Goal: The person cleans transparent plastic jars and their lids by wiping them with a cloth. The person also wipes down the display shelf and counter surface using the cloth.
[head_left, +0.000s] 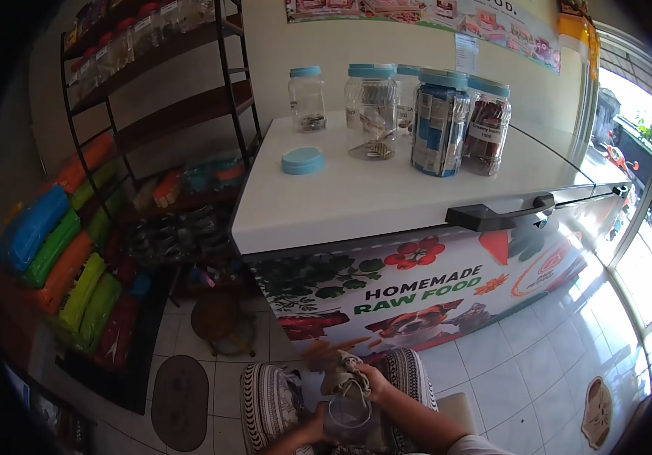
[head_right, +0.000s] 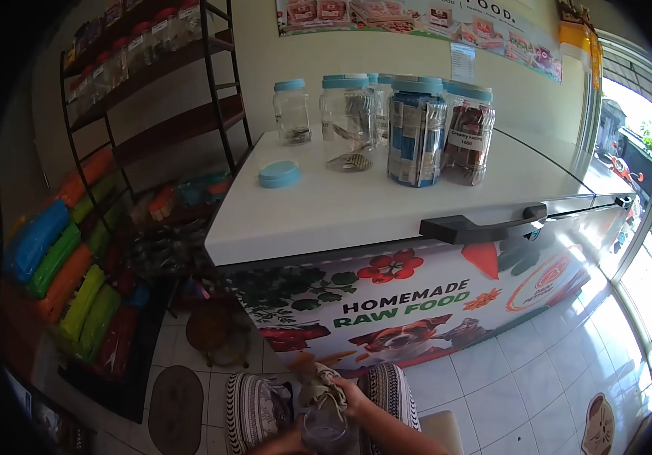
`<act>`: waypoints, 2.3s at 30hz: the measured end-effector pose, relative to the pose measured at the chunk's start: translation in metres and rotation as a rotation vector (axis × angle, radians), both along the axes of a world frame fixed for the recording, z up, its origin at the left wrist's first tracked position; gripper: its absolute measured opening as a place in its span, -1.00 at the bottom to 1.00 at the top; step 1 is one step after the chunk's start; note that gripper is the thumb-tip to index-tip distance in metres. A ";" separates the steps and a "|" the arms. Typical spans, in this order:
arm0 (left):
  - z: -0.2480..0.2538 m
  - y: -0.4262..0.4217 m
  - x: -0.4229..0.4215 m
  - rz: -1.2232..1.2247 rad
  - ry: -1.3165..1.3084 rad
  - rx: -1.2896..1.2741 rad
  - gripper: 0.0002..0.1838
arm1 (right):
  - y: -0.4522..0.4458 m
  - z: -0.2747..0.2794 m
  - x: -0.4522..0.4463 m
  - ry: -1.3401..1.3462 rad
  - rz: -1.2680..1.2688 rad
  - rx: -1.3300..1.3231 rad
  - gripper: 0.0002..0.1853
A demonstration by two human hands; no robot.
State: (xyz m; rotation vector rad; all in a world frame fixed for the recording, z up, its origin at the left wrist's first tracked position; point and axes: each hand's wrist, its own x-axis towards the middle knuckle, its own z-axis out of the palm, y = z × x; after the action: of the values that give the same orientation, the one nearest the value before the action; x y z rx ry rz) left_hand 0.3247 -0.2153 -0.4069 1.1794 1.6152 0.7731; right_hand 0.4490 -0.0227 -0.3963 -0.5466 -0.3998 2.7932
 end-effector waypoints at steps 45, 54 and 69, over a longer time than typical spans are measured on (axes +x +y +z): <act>0.297 0.114 0.008 0.292 0.873 1.063 -0.12 | -0.032 0.025 -0.013 -0.014 -0.170 0.147 -0.56; 0.048 0.134 -0.024 0.930 -1.206 0.645 -0.35 | 0.003 0.080 -0.076 -0.067 -0.578 1.013 -0.64; 0.042 0.138 -0.044 0.691 -1.186 0.344 -0.44 | 0.010 0.060 -0.092 -0.254 -0.569 1.051 -0.67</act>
State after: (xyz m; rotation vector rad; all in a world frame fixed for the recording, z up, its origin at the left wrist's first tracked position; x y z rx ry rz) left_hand 0.2808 -0.0774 -0.3649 0.1427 0.8189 1.8021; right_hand 0.3565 -0.0128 -0.3366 -0.5958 -1.3738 1.6442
